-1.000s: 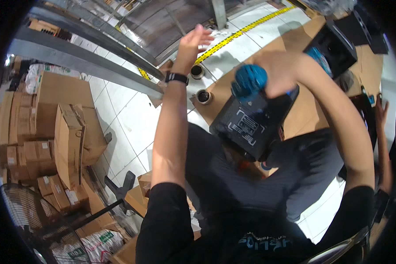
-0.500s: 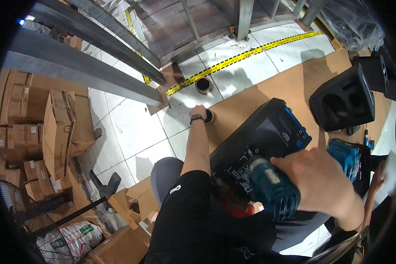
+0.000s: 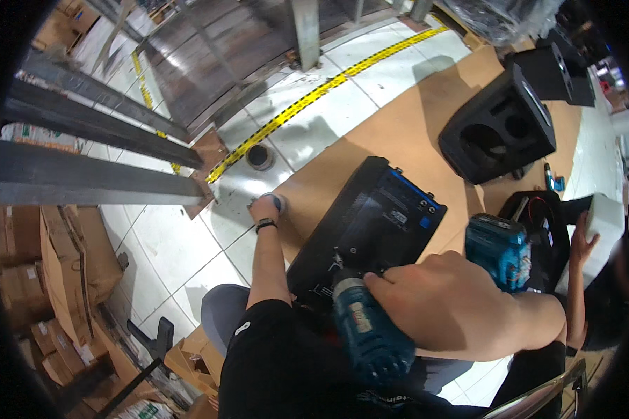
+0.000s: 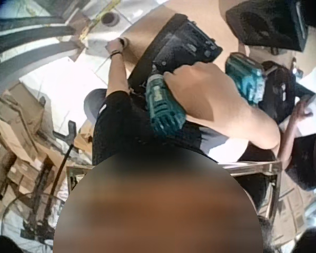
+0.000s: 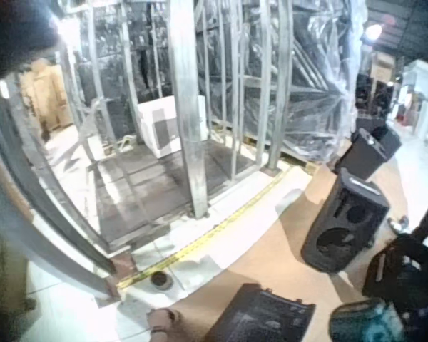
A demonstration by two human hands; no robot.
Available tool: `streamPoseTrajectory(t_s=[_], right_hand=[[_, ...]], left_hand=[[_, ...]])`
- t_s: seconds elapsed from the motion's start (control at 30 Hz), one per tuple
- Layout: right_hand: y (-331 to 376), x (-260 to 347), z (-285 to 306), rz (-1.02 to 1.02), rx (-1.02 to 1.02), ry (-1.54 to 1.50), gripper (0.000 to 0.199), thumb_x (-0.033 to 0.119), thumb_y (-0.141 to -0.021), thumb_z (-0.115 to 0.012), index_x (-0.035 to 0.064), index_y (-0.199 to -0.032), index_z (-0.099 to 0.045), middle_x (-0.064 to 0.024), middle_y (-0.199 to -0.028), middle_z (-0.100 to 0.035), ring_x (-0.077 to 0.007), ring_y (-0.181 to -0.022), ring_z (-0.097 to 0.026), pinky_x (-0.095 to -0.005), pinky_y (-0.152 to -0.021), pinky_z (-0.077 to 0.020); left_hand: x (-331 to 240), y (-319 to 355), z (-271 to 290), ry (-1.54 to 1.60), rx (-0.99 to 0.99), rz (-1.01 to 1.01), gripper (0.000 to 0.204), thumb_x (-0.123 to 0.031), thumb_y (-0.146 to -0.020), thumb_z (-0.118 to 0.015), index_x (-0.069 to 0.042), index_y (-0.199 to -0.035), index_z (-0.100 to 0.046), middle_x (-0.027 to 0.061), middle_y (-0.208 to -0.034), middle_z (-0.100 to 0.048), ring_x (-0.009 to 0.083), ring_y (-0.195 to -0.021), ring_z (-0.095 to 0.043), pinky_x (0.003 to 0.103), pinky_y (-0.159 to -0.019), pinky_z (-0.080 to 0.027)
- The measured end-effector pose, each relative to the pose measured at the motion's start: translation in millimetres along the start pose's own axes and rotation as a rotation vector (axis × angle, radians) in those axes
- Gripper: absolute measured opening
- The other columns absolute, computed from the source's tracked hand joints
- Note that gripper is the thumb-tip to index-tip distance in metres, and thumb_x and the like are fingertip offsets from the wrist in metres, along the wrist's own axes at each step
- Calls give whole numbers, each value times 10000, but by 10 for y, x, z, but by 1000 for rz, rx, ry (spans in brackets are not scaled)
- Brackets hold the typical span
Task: The person sits on a stool and uses a cordless drill to fasten screws into the back panel of a black speaker. They retrieve screws from a container, position the speaker, and drive multiple screws into the casing.
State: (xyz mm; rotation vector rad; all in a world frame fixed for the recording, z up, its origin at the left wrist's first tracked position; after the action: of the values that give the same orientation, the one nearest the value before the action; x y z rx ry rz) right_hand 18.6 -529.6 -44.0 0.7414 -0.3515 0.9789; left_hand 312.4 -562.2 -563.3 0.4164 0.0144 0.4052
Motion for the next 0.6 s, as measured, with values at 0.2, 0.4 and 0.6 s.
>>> streamPoseTrajectory(t_s=[0.2,0.4,0.6], right_hand=[[0,14,-74,-91,60,121,135,94,-786,-711,-22,-830,-764,-226,-864,-751,-356,-847,-767,-396,-739,-617],[-78,96,-42,-235,83,173,303,151,-654,-773,2,-917,-757,-209,-898,-745,-376,-908,-744,-432,-773,-609],[-148,139,-141,-230,-38,239,323,172,-638,-743,64,-941,-770,-193,-918,-745,-375,-921,-736,-468,-776,-598]], left_hand=[[287,131,291,394,133,228,413,-289,-697,-902,-114,-1051,-784,122,-1134,-761,310,-1063,-729,421,-965,-577],[419,155,671,483,65,233,442,-381,-630,-938,-93,-941,-815,145,-1047,-777,292,-992,-749,394,-939,-579],[492,266,1145,881,33,245,254,-212,-744,-828,1,-866,-764,95,-766,-749,159,-717,-728,292,-664,-588]])
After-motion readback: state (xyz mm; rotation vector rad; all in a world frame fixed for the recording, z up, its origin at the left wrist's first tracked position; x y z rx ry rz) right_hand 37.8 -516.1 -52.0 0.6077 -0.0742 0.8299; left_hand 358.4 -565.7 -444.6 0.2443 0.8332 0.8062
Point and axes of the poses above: each hand's wrist, its own y-axis away from the middle knuckle, its own z-axis out of the back of the hand, x = y × z, the point moved 7 cm from there along -y, towards the middle knuckle
